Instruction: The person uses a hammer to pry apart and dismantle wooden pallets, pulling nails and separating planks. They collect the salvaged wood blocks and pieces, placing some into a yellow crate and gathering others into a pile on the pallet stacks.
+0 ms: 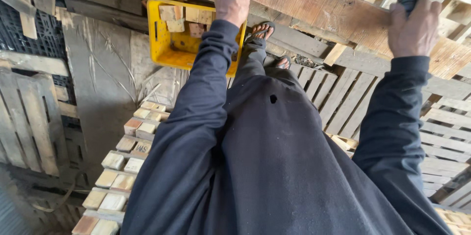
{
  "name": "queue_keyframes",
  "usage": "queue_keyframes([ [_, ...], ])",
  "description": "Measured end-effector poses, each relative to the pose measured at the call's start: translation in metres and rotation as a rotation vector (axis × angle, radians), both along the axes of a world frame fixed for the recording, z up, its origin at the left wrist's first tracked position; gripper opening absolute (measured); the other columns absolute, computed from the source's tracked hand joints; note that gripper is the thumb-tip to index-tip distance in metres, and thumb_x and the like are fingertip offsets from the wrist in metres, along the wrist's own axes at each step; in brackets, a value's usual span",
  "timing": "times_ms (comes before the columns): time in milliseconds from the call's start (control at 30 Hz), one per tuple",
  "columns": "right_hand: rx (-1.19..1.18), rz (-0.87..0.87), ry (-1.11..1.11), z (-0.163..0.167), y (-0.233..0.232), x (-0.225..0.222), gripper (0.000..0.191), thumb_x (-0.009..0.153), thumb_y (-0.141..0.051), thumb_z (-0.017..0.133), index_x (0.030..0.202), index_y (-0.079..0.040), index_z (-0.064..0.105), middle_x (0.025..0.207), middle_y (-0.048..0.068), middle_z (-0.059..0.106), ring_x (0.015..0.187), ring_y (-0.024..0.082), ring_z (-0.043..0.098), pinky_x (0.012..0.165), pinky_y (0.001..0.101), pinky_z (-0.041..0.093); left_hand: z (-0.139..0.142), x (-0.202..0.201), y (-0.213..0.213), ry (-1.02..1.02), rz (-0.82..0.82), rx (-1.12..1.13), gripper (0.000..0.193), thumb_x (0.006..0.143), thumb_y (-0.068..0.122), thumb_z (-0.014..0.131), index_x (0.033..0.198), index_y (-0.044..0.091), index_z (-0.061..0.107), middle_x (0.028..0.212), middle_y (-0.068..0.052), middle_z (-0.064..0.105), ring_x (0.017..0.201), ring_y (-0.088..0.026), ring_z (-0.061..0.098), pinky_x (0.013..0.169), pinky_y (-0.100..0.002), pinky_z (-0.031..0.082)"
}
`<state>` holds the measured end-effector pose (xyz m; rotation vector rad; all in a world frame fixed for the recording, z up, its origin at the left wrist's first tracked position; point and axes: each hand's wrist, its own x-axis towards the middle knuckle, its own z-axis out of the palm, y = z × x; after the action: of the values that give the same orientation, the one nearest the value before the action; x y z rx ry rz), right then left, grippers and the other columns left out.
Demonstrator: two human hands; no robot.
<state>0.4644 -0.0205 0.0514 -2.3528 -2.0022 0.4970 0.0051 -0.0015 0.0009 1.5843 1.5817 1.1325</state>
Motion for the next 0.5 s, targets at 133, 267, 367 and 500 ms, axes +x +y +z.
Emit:
queue_keyframes([
  [133, -0.044, 0.134, 0.102, 0.047, 0.010, -0.038, 0.048, 0.107, -0.025, 0.073, 0.138, 0.010, 0.058, 0.127, 0.023, 0.045, 0.116, 0.036, 0.052, 0.097, 0.0527, 0.051, -0.002, 0.006, 0.015, -0.062, 0.073, -0.134, 0.029, 0.093, 0.032, 0.074, 0.098, 0.004, 0.077, 0.086, -0.011, 0.080, 0.075, -0.020, 0.075, 0.071, -0.037, 0.058],
  [267, 0.324, 0.421, 0.227, 0.089, -0.020, -0.110, 0.049, 0.098, -0.006, 0.074, 0.144, 0.004, 0.060, 0.130, 0.016, 0.048, 0.123, 0.030, 0.053, 0.103, 0.0425, 0.053, -0.014, 0.002, 0.025, 0.123, 0.145, -0.213, 0.035, 0.095, 0.034, 0.072, 0.094, -0.001, 0.069, 0.077, -0.013, 0.073, 0.064, -0.024, 0.069, 0.061, -0.037, 0.056],
  [367, 0.126, 0.672, 0.715, 0.085, -0.055, -0.165, 0.034, 0.095, 0.000, 0.078, 0.128, -0.008, 0.071, 0.127, 0.007, 0.066, 0.112, 0.024, 0.065, 0.094, 0.0358, 0.056, -0.021, -0.003, 0.028, 0.278, 0.115, -0.507, 0.038, 0.095, 0.044, 0.070, 0.090, 0.007, 0.075, 0.073, -0.013, 0.073, 0.065, -0.027, 0.068, 0.064, -0.042, 0.053],
  [500, 0.142, 0.793, 0.339, 0.018, -0.031, -0.195, 0.068, 0.089, -0.027, 0.081, 0.141, 0.005, 0.051, 0.131, 0.028, 0.055, 0.115, 0.044, 0.058, 0.097, 0.0518, 0.050, -0.010, 0.003, 0.018, 0.290, 0.211, -0.178, 0.041, 0.088, 0.047, 0.075, 0.091, 0.006, 0.076, 0.078, -0.013, 0.075, 0.070, -0.029, 0.071, 0.066, -0.044, 0.054],
])
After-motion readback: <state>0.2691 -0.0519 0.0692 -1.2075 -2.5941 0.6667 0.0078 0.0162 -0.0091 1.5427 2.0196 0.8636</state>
